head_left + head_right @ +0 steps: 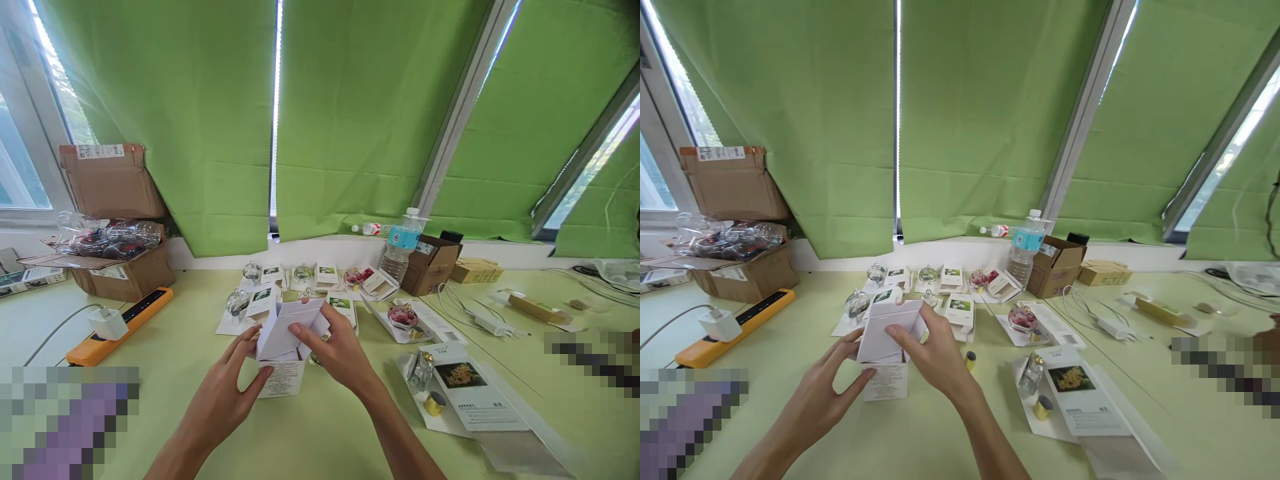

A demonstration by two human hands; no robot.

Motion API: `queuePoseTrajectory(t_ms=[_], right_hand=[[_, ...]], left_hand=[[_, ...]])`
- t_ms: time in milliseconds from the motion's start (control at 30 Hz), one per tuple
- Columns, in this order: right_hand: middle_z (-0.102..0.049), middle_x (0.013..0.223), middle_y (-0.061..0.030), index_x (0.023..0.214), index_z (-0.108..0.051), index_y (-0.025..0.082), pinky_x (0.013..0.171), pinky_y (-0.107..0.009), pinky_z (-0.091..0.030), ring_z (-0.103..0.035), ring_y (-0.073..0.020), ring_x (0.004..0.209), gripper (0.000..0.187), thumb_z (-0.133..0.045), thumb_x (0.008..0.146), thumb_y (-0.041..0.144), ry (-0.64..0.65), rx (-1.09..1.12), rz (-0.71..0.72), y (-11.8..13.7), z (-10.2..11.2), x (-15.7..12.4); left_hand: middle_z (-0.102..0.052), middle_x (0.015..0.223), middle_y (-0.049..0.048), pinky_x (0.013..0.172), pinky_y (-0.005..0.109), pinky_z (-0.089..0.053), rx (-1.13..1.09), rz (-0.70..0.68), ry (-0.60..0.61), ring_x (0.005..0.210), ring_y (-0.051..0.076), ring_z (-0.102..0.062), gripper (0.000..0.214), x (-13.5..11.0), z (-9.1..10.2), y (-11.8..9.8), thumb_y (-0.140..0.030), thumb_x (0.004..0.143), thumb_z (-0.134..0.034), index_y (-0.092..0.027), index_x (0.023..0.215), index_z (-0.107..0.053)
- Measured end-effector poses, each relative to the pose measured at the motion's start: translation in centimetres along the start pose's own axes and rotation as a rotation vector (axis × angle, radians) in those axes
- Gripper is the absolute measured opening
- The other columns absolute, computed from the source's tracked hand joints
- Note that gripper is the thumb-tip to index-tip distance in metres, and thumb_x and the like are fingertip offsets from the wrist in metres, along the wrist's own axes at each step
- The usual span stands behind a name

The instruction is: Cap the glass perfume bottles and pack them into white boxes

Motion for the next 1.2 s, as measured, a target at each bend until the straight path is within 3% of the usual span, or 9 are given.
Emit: queuePoseTrajectory(t_ms=[133, 267, 500, 700, 933, 1200], right_hand=[[-0.068, 0.104, -0.0010, 0.109, -0.060, 0.025, 0.076, -0.028, -0.050, -0.062, -0.0186, 0.091, 0.027, -0.062, 0.085, 0.037, -0.031, 0.007, 0.007, 0.1, 0.2, -0.1], [-0.066, 0.110, -0.0016, 0.112, -0.059, 0.026, 0.077, -0.027, -0.050, -0.061, -0.0194, 0.097, 0.030, -0.064, 0.084, 0.036, -0.026, -0.021, 0.010, 0.3, 0.1, -0.1], [-0.066, 0.108, -0.0021, 0.115, -0.055, 0.026, 0.071, -0.027, -0.052, -0.062, -0.0186, 0.091, 0.034, -0.064, 0.084, 0.038, -0.013, 0.003, -0.033, -0.2, -0.1, -0.4], [-0.066, 0.108, -0.0017, 0.116, -0.053, 0.027, 0.075, -0.028, -0.052, -0.063, -0.0188, 0.094, 0.036, -0.065, 0.083, 0.035, -0.029, 0.038, -0.036, 0.0, 0.0, -0.7], [-0.067, 0.101, -0.0022, 0.110, -0.057, 0.024, 0.070, -0.028, -0.051, -0.063, -0.0190, 0.088, 0.029, -0.064, 0.084, 0.033, -0.011, -0.041, -0.019, -0.2, 0.4, -0.7], [-0.066, 0.103, -0.0031, 0.112, -0.055, 0.024, 0.068, -0.027, -0.051, -0.062, -0.0189, 0.087, 0.034, -0.066, 0.082, 0.034, -0.065, -0.007, -0.013, -0.2, 0.6, -0.8]], left_hand=[[-0.059, 0.125, 0.0064, 0.086, 0.033, -0.053, 0.048, -0.033, -0.006, 0.111, 0.022, -0.060, 0.036, -0.1, -0.3, 0.1, -0.037, 0.091, -0.051, -0.026, 0.124, -0.043], [-0.056, 0.130, 0.0096, 0.091, 0.036, -0.050, 0.173, -0.144, -0.056, 0.114, 0.025, -0.058, 0.040, -0.4, -0.3, -0.8, -0.034, 0.090, -0.052, -0.023, 0.127, -0.043], [-0.059, 0.124, 0.0108, 0.093, 0.036, -0.048, 0.166, -0.218, -0.064, 0.114, 0.026, -0.057, 0.026, -0.6, 0.2, -2.0, -0.030, 0.090, -0.052, -0.021, 0.114, -0.050], [-0.060, 0.121, 0.0071, 0.081, 0.026, -0.051, -0.062, -0.090, 0.004, 0.104, 0.018, -0.061, 0.014, -0.4, 0.1, -1.6, -0.028, 0.096, -0.040, -0.024, 0.104, -0.051], [-0.068, 0.097, 0.0019, 0.071, 0.025, -0.052, -0.154, 0.096, -0.063, 0.085, 0.017, -0.065, 0.018, -0.2, 0.0, 0.0, -0.036, 0.091, -0.050, -0.026, 0.106, -0.051], [-0.065, 0.114, 0.0066, 0.059, 0.023, -0.054, -0.218, 0.135, -0.045, 0.095, 0.021, -0.066, 0.029, -0.5, -0.2, -0.1, -0.037, 0.092, -0.047, -0.027, 0.119, -0.050]])
Point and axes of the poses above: each hand's wrist, its own x-axis towards the middle knuckle, its own z-axis out of the back of the hand, y = z × x, the point moved 10 cm from there along x, towards the middle knuckle
